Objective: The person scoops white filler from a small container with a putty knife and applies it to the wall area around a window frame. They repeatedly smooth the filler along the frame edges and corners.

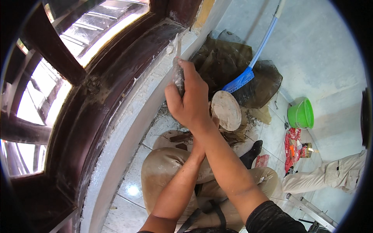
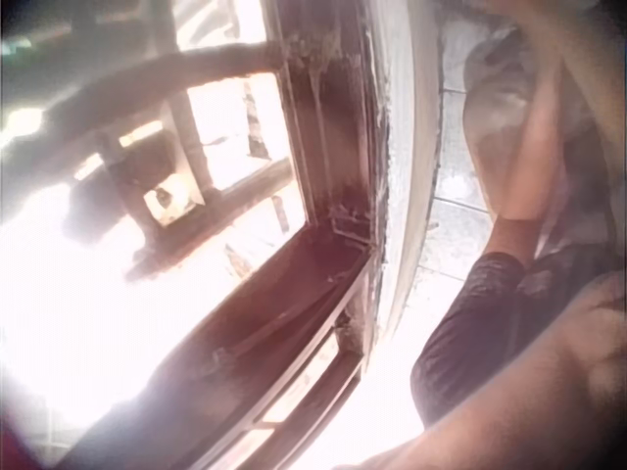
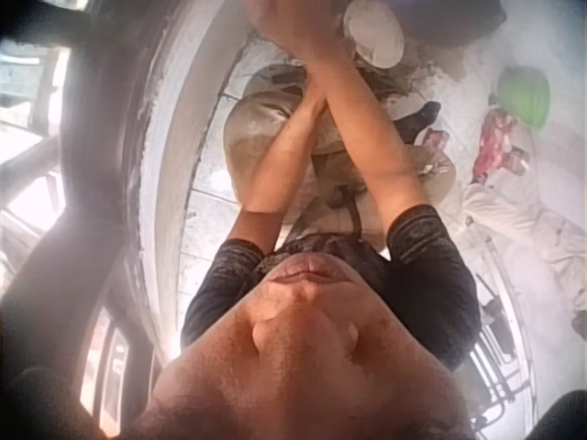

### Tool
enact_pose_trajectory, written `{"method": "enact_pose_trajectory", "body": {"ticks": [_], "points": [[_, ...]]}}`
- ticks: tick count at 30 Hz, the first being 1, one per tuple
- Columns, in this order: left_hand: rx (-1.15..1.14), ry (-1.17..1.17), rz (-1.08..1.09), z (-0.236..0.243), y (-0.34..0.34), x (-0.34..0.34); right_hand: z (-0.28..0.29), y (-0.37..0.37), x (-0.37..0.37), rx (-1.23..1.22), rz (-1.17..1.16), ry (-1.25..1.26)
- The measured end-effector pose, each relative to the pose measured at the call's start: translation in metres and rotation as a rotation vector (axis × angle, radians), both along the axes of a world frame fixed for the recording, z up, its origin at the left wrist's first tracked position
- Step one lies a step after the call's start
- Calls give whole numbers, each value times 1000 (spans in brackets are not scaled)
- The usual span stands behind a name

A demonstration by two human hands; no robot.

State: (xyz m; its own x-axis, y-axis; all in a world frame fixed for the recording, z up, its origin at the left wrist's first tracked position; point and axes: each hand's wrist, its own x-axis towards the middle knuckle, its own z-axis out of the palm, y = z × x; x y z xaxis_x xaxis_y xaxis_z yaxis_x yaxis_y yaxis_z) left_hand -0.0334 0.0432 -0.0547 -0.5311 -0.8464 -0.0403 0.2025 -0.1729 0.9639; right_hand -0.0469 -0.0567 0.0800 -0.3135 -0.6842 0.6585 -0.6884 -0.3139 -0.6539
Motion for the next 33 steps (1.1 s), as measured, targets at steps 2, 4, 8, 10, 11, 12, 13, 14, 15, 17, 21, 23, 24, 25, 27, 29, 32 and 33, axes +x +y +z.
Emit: {"method": "enact_pose_trajectory", "body": {"ticks": [2,4,8,10,11,12,13,14,15,17,21,23,24,25,27,29,32,33], "points": [[25,4,-12,2,-1,-3,2,10,9,11,27,-6],[89,60,-32,-2,-5,-6,1,19,17,-3,53,-2],[242,124,-39,32,-4,-1,-1,39,19,-31,86,-15],[169,195,30,5,-2,1,14,48,21,31,111,-115],[132,215,85,-18,-2,10,20,53,22,99,140,-210],[99,253,119,-23,-2,11,26,59,17,168,148,-284],[25,223,138,-28,-1,11,29,53,9,110,109,-273],[-40,204,145,-24,0,6,32,50,-4,57,53,-250],[-147,119,131,2,-3,2,31,45,-18,98,19,-361],[-196,-18,31,46,-17,9,36,39,-32,136,33,-609],[36,164,96,41,-19,2,36,40,-50,107,187,-1089],[210,184,72,38,-18,2,32,47,-63,99,260,-1278],[214,188,83,36,-17,1,30,48,-66,107,265,-1261],[218,192,94,33,-17,-1,28,48,-69,115,269,-1244],[217,169,98,35,-18,1,24,47,-74,119,295,-1221],[208,124,86,40,-18,4,24,45,-78,115,339,-1200],[237,154,102,39,-17,0,31,34,-85,124,356,-1166],[235,167,106,38,-17,0,32,32,-87,130,362,-1163]]}}
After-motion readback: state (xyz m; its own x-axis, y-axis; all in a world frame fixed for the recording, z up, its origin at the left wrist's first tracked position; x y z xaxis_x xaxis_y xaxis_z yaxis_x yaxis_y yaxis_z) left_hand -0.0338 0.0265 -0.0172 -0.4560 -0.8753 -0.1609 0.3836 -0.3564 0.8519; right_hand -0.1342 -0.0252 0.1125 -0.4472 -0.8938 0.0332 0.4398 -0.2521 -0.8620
